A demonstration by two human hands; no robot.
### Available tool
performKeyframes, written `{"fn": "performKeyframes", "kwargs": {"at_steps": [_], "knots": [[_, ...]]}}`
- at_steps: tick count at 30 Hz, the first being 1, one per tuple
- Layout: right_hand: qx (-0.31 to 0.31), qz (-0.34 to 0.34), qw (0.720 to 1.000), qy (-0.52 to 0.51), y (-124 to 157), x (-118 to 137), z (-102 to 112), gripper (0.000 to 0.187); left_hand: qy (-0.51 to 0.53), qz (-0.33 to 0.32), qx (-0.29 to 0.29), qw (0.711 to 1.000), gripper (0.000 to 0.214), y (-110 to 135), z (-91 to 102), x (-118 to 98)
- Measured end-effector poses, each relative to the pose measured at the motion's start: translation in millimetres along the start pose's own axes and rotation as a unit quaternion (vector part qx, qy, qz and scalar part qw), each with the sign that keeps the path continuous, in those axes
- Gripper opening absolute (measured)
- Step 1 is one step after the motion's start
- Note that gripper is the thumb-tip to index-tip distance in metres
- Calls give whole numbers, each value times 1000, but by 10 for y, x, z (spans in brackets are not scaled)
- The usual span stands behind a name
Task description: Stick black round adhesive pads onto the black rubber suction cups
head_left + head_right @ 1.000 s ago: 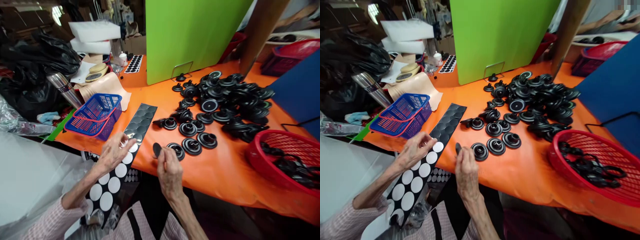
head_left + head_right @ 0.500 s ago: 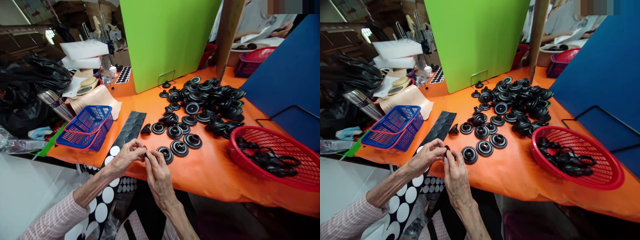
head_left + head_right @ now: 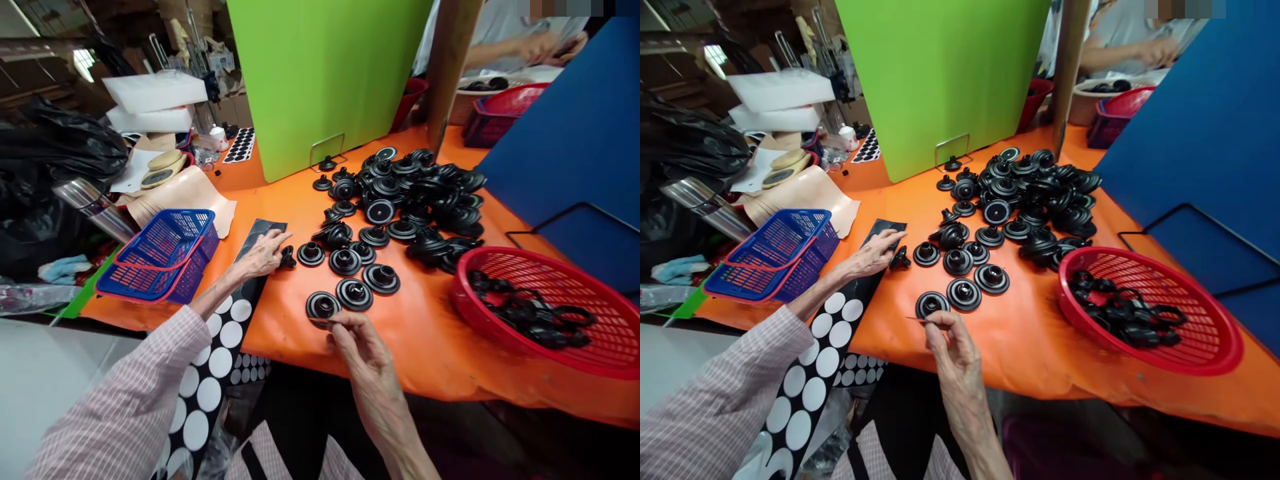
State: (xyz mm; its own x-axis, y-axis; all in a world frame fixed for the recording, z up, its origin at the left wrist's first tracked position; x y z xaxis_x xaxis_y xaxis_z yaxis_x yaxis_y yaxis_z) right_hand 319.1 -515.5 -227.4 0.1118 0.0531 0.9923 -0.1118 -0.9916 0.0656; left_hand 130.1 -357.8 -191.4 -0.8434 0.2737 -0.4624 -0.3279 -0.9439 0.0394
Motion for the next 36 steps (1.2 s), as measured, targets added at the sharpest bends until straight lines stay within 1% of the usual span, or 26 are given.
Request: {"fn": "performKeyframes", "kwargs": {"at_steps": [1,3,5,8,11,13,19,20,22,23,24,26,29,31,32,33,36], "knots": [[-5,4,1000,16,35,-8,94,24,-5,-9,31,999,52,-71,-31,33],[-31,-1,998,46,102,-47,278,25,-1,-11,64,998,52,-132,-72,71],[-45,-28,997,62,165,-100,419,26,0,-9,80,997,54,-123,-82,77],[-43,-66,993,89,253,-146,532,29,3,-4,89,996,54,-84,-58,69],[-37,-80,988,126,309,-156,570,35,4,4,90,996,54,-66,-38,81],[-33,-75,986,145,320,-168,578,35,4,4,85,996,54,-61,-39,106],[-16,1,983,182,286,-233,549,30,29,-10,82,996,35,-30,-78,192],[-13,9,983,183,284,-243,539,30,35,-13,80,996,33,-15,-86,190],[-13,19,986,168,286,-257,521,37,47,-22,74,996,30,29,-99,169],[-17,19,988,155,290,-260,515,39,52,-32,68,996,28,57,-103,152],[-19,13,989,144,295,-261,509,36,57,-43,58,996,27,88,-102,135],[-19,-6,991,132,304,-246,497,24,68,-54,34,996,25,155,-89,104],[-11,-34,992,122,316,-187,480,28,57,-28,-20,998,27,269,-56,32],[-10,-46,993,107,322,-146,473,28,33,-12,-68,997,27,366,-67,-89],[-9,-50,994,99,324,-131,471,28,37,-20,-76,996,27,419,-101,-176],[-10,-52,994,91,325,-122,472,27,55,-39,-69,995,29,469,-159,-275],[-26,-32,996,78,329,-106,494,25,136,-111,11,984,31,576,-413,-548]]}}
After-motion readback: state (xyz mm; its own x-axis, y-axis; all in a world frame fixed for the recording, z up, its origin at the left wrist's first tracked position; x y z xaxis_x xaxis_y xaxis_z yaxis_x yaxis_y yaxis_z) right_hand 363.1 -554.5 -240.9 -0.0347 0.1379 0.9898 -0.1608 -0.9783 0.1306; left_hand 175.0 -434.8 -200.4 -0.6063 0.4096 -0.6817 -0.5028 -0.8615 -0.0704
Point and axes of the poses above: each hand's wrist, its own y-axis away from the middle knuckle, its own z-axis out of the back of the hand, x = y × z, the point moved 2 cm from there along -y, towards the middle knuckle
